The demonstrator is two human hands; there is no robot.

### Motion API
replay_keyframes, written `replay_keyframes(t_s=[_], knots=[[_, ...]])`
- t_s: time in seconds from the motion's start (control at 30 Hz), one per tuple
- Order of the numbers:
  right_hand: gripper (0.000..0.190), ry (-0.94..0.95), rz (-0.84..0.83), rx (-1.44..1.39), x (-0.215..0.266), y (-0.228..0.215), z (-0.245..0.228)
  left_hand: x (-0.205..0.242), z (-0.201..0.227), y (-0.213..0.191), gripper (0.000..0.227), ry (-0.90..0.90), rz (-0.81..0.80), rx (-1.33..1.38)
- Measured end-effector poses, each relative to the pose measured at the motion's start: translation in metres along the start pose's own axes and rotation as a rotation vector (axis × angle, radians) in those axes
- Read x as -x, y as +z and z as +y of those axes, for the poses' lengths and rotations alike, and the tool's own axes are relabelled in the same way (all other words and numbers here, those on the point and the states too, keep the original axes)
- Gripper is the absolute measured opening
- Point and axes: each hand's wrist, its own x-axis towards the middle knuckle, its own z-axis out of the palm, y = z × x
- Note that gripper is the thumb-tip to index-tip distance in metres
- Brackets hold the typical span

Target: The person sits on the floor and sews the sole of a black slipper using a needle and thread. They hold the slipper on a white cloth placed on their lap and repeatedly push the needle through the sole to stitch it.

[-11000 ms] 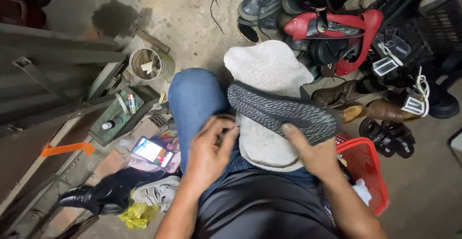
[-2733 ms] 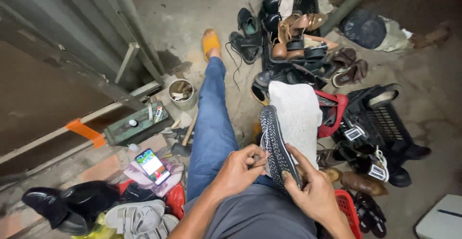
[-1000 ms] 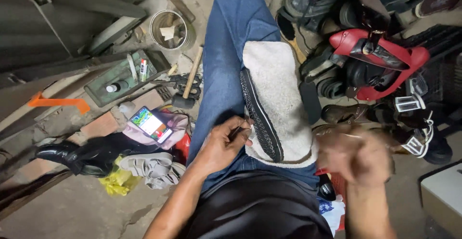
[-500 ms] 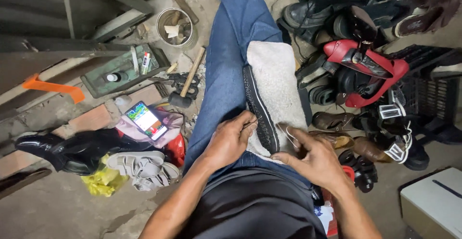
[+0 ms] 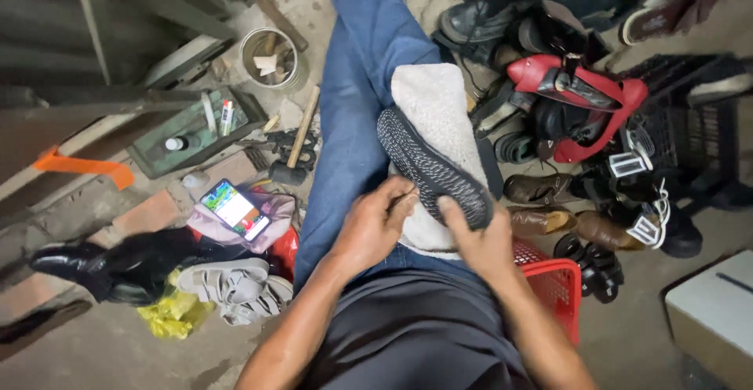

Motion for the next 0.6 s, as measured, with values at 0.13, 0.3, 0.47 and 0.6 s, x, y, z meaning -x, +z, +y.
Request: replay_keyframes(t_s=[0.13, 0.3, 0.47, 0.6], knots=[[0.027, 0.093, 0.086, -0.14, -0.017, -0.035, 0.031, 0.005, -0.006, -0.013, 0.012, 0.032, 0.217, -0.145], [0.012, 0.072, 0.131, -0.513, -0.029, -0.061, 0.052, 0.005, -0.043, -0.022, 0.033, 0.1, 0.292, -0.172], [0.007, 0.044, 0.12, -0.769, -0.039, -0.061, 0.07, 0.007, -0.011, -0.023, 0.04, 0.075, 0.165, -0.075], [0.009, -0.007, 0.036, -0.779, -0.05, -0.073, 0.093, -0.004, 0.03, -0.018, 0.043, 0.178, 0.054, -0.106]])
